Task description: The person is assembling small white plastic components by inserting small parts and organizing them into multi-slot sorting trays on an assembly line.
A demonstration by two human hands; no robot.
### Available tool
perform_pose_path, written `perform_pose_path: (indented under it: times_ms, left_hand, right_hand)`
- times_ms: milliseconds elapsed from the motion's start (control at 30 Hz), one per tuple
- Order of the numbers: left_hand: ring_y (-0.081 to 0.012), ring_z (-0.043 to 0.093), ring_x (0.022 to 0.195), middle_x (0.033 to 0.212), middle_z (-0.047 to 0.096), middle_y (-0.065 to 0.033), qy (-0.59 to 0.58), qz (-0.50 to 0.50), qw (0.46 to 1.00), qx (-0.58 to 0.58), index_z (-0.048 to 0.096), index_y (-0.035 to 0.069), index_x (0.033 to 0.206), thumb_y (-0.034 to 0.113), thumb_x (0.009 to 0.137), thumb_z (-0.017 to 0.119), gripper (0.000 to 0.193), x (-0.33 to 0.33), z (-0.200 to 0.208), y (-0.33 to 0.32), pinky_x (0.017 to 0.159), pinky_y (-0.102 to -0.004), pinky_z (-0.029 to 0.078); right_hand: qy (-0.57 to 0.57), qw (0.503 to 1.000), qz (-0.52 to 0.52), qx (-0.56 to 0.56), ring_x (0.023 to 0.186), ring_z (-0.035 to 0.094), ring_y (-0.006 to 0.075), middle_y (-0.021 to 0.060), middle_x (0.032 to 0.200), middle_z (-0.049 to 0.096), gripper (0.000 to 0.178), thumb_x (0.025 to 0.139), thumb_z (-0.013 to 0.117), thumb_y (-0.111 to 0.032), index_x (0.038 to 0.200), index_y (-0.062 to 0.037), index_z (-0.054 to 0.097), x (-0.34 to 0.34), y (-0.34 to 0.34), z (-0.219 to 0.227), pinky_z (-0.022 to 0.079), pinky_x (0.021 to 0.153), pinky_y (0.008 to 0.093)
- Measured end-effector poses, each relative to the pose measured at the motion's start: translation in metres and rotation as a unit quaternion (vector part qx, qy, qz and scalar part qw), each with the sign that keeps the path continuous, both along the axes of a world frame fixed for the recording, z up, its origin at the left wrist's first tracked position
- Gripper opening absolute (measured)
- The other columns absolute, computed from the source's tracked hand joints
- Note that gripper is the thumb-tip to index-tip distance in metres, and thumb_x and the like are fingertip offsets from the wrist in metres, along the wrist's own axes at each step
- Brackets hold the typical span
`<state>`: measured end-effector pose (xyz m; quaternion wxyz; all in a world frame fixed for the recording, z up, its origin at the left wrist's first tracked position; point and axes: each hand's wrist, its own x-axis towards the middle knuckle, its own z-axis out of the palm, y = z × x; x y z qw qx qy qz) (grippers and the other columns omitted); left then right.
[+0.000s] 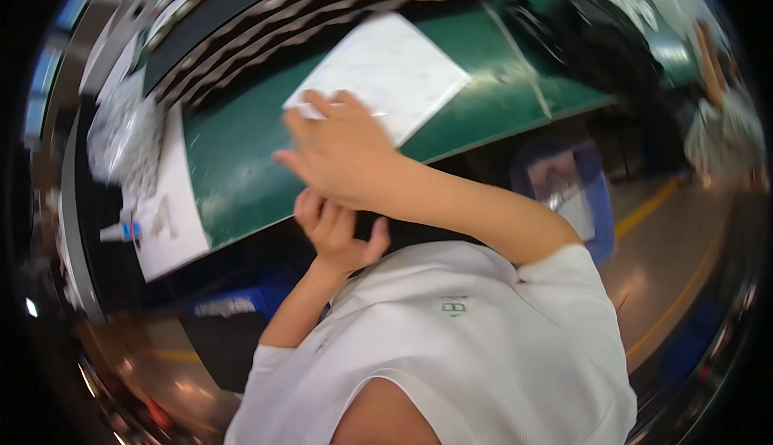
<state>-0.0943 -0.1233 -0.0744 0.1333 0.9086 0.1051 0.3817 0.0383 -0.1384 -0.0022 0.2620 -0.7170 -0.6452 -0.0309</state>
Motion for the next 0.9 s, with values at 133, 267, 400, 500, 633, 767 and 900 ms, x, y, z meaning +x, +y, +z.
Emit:
perform_pose_path:
  times_ms: [133,267,400,500,633,767,900]
  left_hand:
    - [-0.0367,0.042,0.103,0.100,0.058,-0.0159,0.016,0.016,0.999,0.026,0.061,-0.002,0.095,0.030,0.067,0.062,0.043,-0.001,-0.001,0.000,0.088,-0.0436,0.034]
    - [-0.0411,0.041,0.105,0.108,0.054,-0.0218,0.034,0.003,0.998,0.060,0.056,-0.005,0.106,0.021,0.077,0.057,0.039,0.004,-0.004,-0.009,0.092,-0.0451,0.031]
    - [-0.0425,0.043,0.101,0.108,0.055,-0.0230,0.017,0.015,0.997,0.080,0.055,-0.006,0.108,0.030,0.082,0.057,0.043,0.005,-0.003,-0.011,0.088,-0.0457,0.034]
    - [-0.0381,0.050,0.090,0.101,0.058,-0.0195,0.010,0.028,0.996,0.088,0.057,-0.005,0.103,0.018,0.077,0.067,0.036,0.007,0.005,-0.015,0.082,-0.0447,0.037]
    - [-0.0263,0.051,0.082,0.084,0.057,-0.0103,0.005,0.046,0.998,0.053,0.062,-0.002,0.094,0.000,0.076,0.066,0.018,-0.001,0.022,-0.011,0.072,-0.0351,0.042]
    - [-0.0263,0.051,0.085,0.087,0.055,-0.0097,0.080,0.040,0.994,0.067,0.062,0.000,0.091,-0.002,0.079,0.061,0.012,-0.024,0.046,0.014,0.075,-0.0359,0.041]
    - [-0.0205,0.053,0.095,0.098,0.057,-0.0104,0.057,0.106,0.993,-0.014,0.063,-0.001,0.091,-0.002,0.084,0.056,0.010,-0.039,0.055,0.034,0.081,-0.0287,0.045]
  right_hand:
    - [0.069,0.996,-0.030,0.050,0.100,0.049,0.0293,0.0179,0.098,0.056,0.044,0.081,0.054,-0.040,0.096,0.0014,0.053,-0.011,0.035,-0.021,0.037,0.085,0.0389]
    - [0.087,0.991,-0.094,0.038,0.102,0.044,0.0261,0.0102,0.093,0.058,0.046,0.084,0.050,-0.042,0.098,0.0018,0.054,-0.014,0.053,-0.024,0.034,0.086,0.0373]
    - [0.113,0.987,-0.109,0.045,0.105,0.043,0.0258,0.0079,0.097,0.057,0.044,0.082,0.053,-0.040,0.099,0.0010,0.054,-0.019,0.038,-0.017,0.031,0.090,0.0408]
    - [0.066,0.961,-0.151,0.223,0.106,0.042,0.0240,0.0061,0.098,0.056,0.039,0.079,0.058,-0.037,0.097,-0.0024,0.056,-0.014,0.009,-0.016,0.028,0.094,0.0431]
    - [0.040,0.980,-0.099,0.170,0.105,0.044,0.0226,0.0032,0.095,0.055,0.039,0.069,0.065,-0.043,0.085,-0.0072,0.059,0.021,-0.056,-0.017,0.027,0.095,0.0450]
    - [0.046,0.990,-0.033,0.129,0.103,0.045,0.0209,0.0028,0.094,0.055,0.033,0.071,0.065,-0.037,0.085,-0.0075,0.060,0.035,-0.109,-0.040,0.029,0.093,0.0409]
    - [-0.002,0.991,0.005,0.134,0.098,0.047,0.0178,0.0008,0.091,0.055,0.013,0.074,0.062,-0.021,0.078,-0.0092,0.060,0.024,-0.115,-0.044,0.033,0.090,0.0349]
